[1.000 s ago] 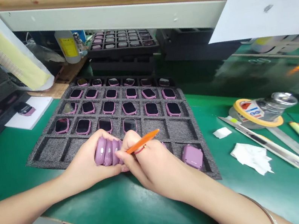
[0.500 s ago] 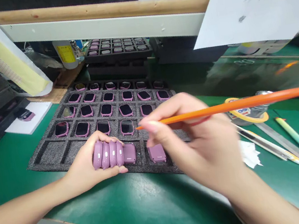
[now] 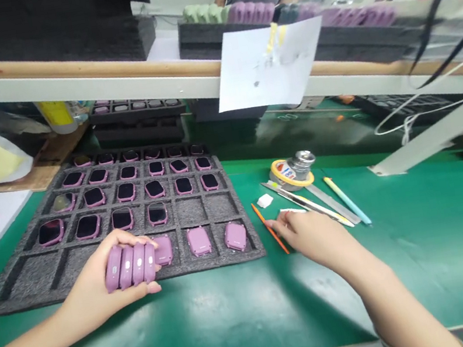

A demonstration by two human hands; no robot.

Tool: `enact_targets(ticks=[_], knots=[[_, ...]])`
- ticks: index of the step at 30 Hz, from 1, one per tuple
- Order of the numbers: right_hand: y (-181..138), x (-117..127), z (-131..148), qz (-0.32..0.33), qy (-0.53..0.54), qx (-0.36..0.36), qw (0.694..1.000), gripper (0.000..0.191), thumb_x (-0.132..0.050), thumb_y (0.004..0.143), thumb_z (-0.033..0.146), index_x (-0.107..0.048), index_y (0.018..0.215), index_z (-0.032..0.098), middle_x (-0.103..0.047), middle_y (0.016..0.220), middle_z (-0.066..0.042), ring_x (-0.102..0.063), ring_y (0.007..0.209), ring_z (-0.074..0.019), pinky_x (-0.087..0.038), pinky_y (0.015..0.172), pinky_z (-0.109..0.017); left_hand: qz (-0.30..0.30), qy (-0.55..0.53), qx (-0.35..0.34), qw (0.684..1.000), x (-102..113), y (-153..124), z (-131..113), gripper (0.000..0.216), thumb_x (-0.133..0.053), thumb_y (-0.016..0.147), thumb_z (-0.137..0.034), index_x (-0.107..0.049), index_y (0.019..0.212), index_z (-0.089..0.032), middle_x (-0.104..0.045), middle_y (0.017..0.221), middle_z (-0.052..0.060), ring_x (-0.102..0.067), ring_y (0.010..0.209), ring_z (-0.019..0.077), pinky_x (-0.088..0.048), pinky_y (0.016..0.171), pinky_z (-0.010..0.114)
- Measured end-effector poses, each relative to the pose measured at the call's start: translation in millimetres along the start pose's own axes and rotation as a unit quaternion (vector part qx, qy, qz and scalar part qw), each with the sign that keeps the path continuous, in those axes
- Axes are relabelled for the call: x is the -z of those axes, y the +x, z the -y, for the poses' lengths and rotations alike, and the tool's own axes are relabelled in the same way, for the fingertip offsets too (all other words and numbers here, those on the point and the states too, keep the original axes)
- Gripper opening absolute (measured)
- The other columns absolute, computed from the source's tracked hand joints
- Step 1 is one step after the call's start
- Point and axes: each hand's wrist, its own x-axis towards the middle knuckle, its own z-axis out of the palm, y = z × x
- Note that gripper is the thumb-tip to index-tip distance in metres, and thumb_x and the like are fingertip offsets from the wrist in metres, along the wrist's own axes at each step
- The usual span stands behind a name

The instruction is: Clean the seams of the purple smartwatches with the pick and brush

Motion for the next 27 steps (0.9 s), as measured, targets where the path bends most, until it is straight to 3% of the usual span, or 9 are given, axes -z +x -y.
enact_targets(ticks=[5,13,20,23,27], knots=[[10.2,10.6,-24.4,-0.112,-0.037,-0.032,0.992,0.027,-0.05,0.096,0.036,-0.067,0.082,0.021,-0.067,0.068,-0.013,-0.062,0.056,-0.0249,-0.035,0.049,-0.032,0.009,-0.026,0.017,0.999,3.0,2.6,-0.4,0.052,-0.086,0.069,-0.032,-0.05,0.104,-0.024,-0.067,0.123,0.006,-0.069,0.107,0.0267,-0.052,0.1,0.047],[18.2,-0.4,-68.8,-0.139,-0.033,-0.005,0.99,0.017,-0.057,0.09,0.021,-0.07,0.079,0.022,-0.066,0.062,-0.008,-0.058,0.049,-0.0205,-0.036,0.05,-0.029,0.023,-0.037,0.038,0.998,4.3,1.4,-5.5,0.05,-0.086,0.068,-0.03,-0.051,0.103,-0.024,-0.067,0.124,0.008,-0.069,0.111,0.031,-0.056,0.093,0.047],[16.4,-18.4,-60.5,-0.198,-0.003,-0.016,0.98,0.021,-0.062,0.09,0.026,-0.054,0.07,0.025,-0.063,0.061,-0.003,-0.057,0.053,-0.0177,-0.039,0.056,-0.03,0.019,-0.037,0.031,0.999,4.4,1.9,-4.4,0.05,-0.088,0.067,-0.032,-0.053,0.102,-0.024,-0.068,0.123,0.008,-0.069,0.11,0.0309,-0.056,0.094,0.047],[10.7,-14.5,-56.2,-0.208,0.016,-0.011,0.978,0.024,-0.061,0.092,0.031,-0.049,0.071,0.027,-0.064,0.062,-0.002,-0.06,0.055,-0.0179,-0.04,0.058,-0.03,0.021,-0.018,0.024,0.999,4.3,1.9,-2.8,0.051,-0.087,0.067,-0.032,-0.052,0.103,-0.024,-0.068,0.122,0.007,-0.07,0.107,0.0282,-0.053,0.097,0.046],[10.3,2.1,-58.4,-0.212,-0.03,-0.01,0.977,0.016,-0.059,0.094,0.04,-0.057,0.083,0.028,-0.067,0.068,-0.006,-0.063,0.059,-0.0219,-0.041,0.057,-0.032,0.02,-0.022,0.027,0.999,2.6,0.8,-1.6,0.053,-0.089,0.065,-0.033,-0.051,0.102,-0.023,-0.068,0.121,0.007,-0.071,0.097,0.0261,-0.055,0.089,0.044]])
